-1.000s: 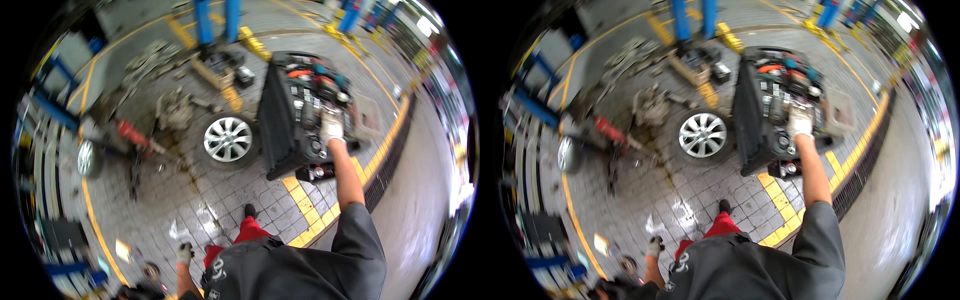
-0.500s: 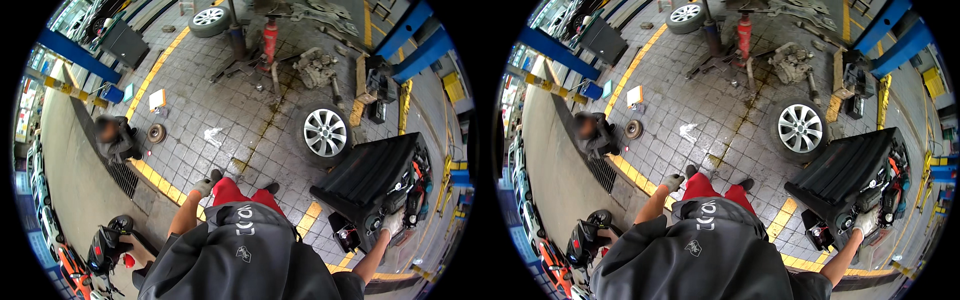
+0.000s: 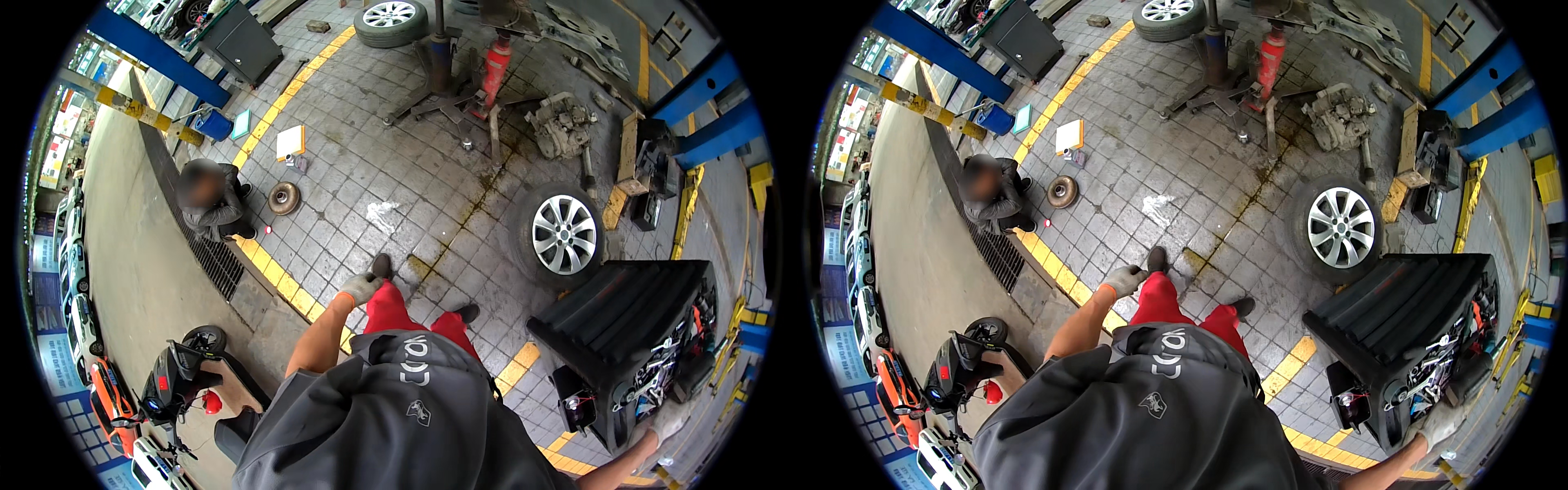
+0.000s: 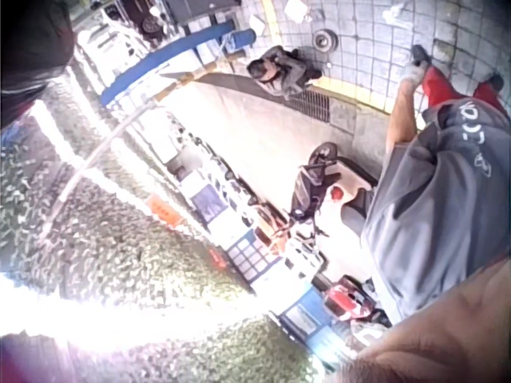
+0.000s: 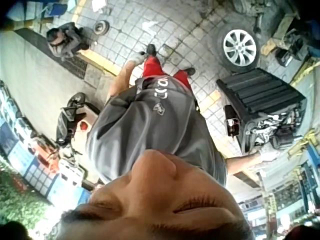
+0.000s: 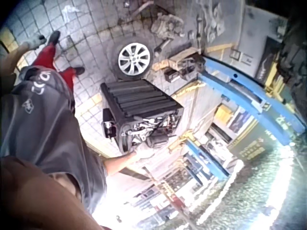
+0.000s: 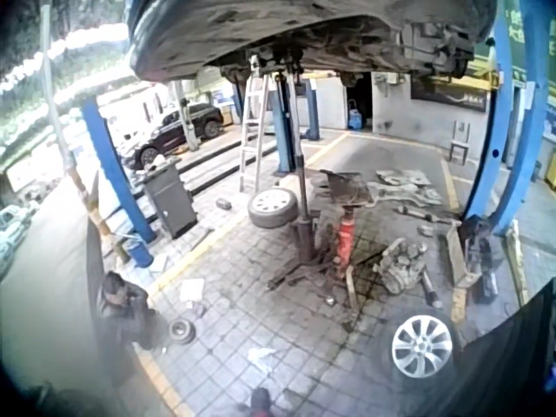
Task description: The person pours red lubricant from a bottle into the center of a turbocharger component placed on the floor, then uses a gloved finger to spread the lubricant inside the component. The person later moves to a vehicle lift and uses a wrench to tighten a bolt under the car.
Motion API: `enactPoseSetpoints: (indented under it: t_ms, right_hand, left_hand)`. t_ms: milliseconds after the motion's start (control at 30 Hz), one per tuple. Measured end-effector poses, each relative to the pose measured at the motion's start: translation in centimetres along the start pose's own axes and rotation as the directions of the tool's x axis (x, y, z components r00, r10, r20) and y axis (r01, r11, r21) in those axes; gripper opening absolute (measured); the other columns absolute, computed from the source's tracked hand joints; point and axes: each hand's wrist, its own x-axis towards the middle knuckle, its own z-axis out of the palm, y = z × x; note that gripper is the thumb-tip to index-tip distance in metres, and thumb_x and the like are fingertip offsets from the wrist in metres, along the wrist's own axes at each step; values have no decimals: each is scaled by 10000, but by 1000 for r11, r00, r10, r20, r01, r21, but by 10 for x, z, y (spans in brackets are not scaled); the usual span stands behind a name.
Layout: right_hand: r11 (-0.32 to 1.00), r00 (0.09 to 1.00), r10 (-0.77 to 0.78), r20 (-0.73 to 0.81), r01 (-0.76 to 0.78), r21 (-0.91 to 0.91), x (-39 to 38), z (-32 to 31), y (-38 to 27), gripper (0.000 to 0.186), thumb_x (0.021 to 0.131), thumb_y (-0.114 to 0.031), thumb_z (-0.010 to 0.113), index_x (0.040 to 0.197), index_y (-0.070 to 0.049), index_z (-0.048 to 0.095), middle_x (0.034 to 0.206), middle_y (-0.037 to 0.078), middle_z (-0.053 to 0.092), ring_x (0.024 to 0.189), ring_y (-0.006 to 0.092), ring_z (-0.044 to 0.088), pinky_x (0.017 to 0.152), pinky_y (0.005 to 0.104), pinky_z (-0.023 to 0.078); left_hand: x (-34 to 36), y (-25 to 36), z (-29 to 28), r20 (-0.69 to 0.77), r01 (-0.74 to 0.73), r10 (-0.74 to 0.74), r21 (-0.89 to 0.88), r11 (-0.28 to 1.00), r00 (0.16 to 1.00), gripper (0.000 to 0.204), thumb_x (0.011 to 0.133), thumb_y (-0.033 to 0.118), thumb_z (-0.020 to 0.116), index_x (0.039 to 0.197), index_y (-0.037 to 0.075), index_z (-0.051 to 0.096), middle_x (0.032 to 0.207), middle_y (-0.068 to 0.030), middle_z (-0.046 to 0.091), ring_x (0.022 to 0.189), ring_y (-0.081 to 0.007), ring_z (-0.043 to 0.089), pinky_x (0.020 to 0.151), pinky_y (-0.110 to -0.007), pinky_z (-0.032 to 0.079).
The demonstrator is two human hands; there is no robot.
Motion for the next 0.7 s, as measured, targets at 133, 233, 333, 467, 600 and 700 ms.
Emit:
enactPoseSetpoints:
  t_ms: [133,233,333,467,600,700]
  right_hand:
    - [928,986,16,165,-76,365,-47,-97,-128,582,1033,-331,691,1518,-24,591,1442,200,672,1262,304,665,1124,425,504]
    - [680,928,-326,-179,362,638,-87,-94,-192,527,1016,-223,741,1480,-6,620,1429,176,683,1265,289,660,1136,433,499]
    - [737,920,-358,-157,382,558,-155,-102,-285,494,1012,-164,759,1457,12,634,1462,164,670,1310,292,645,1164,440,480]
    - [535,879,-474,44,249,807,-238,-105,-410,411,1021,-189,751,1382,1,698,1376,164,725,1252,309,680,1111,465,500]
    - [324,533,-846,19,485,812,-284,-131,-516,415,983,-206,782,1371,-82,703,1297,108,751,1240,294,693,1098,448,538]
    - [67,197,-977,-80,640,766,-300,-149,-592,515,931,-183,831,1408,-90,660,1290,87,751,1220,256,717,1084,395,566]
  left_hand:
    - [-4,26,-33,-10,-89,91,124,988,996,684,1018,609,530,1397,58,673,1368,-265,697,1314,-423,642,1117,-461,491]
    - [-1,56,-68,14,-293,293,24,956,956,624,1021,556,547,1368,53,670,1333,-257,713,1294,-427,649,1090,-464,500]
    - [-24,103,-127,-23,-449,449,26,893,893,465,1029,481,585,1297,120,704,1273,-215,722,1184,-400,699,1054,-446,532]
    - [-65,149,-203,-307,-764,771,173,622,558,631,927,416,766,1451,107,598,1500,-178,579,1339,-389,597,1092,-476,512]
    - [-110,191,-300,-390,-904,914,341,259,115,811,793,280,843,1511,80,525,1503,-172,563,1386,-380,559,1102,-483,504]
    - [-108,190,-329,-291,-812,923,455,365,252,726,789,273,823,1454,132,569,1277,-101,652,1250,-329,630,968,-456,555]
